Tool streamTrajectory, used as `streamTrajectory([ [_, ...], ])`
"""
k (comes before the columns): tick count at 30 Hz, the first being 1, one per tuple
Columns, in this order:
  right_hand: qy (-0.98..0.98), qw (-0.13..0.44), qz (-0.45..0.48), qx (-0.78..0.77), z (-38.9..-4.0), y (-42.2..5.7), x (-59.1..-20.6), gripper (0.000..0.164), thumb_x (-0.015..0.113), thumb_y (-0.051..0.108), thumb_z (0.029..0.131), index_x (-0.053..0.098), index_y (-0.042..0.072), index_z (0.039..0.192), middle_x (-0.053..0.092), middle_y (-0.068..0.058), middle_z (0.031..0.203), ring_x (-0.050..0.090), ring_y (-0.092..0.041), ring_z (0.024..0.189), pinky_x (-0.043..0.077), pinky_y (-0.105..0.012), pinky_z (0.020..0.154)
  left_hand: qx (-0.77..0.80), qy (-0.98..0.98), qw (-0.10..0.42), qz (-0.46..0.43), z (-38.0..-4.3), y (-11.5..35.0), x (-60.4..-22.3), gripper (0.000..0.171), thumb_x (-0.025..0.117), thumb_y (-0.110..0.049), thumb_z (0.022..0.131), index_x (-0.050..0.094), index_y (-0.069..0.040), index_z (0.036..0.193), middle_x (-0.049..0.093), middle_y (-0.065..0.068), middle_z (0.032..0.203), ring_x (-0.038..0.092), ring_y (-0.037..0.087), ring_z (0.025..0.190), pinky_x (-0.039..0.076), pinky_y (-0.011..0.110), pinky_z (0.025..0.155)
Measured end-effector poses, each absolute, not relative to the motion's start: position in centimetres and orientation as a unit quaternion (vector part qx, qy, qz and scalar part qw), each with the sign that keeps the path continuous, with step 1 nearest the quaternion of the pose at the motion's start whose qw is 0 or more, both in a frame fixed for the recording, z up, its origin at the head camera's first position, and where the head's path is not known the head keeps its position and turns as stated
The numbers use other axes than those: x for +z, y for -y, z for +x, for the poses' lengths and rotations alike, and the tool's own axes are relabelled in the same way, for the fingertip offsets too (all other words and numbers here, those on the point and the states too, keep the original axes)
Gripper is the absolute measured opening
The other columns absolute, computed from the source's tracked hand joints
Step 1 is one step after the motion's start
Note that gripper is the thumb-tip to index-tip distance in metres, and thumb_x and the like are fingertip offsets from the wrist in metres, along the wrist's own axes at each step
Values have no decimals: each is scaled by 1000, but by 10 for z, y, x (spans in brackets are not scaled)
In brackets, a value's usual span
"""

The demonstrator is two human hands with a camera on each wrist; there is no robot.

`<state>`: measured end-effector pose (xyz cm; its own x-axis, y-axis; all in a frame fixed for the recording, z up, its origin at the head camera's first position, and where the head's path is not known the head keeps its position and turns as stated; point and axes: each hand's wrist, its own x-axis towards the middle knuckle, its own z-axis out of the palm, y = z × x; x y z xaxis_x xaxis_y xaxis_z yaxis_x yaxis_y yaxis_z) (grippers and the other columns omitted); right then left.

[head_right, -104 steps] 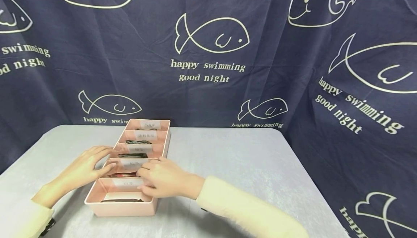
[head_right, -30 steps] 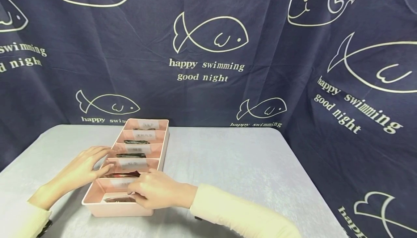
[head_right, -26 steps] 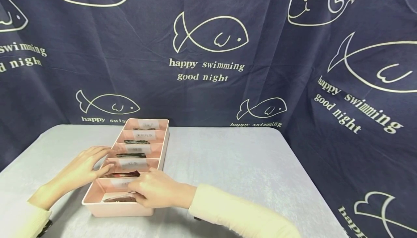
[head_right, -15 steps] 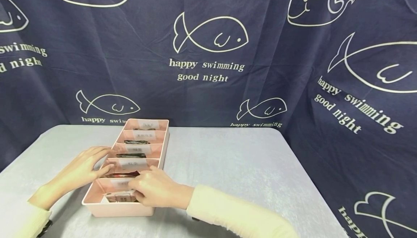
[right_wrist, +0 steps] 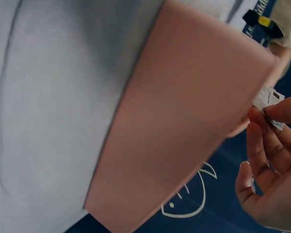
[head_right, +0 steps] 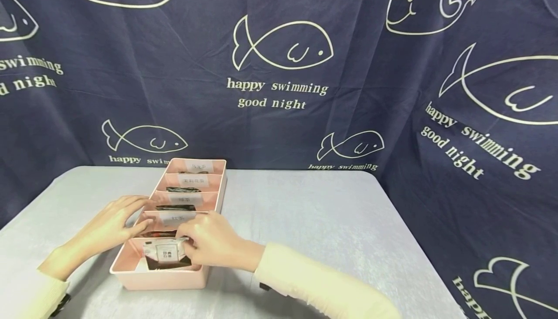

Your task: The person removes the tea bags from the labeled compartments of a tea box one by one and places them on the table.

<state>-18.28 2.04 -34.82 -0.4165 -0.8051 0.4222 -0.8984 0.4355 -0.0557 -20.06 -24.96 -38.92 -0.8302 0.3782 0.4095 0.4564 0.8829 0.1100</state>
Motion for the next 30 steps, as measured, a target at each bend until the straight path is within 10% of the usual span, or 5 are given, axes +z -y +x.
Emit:
streamTrajectory([
  [30,865,215,375,255,-252,-95,-296,10,65,11,73,68,12,82,64,2,68,58,-12,59,42,-19,52,-97,953,191,-215,-200,250,-389,46,64,-33,79,59,0,111,59,17,115,50,36,111,40,54,91],
])
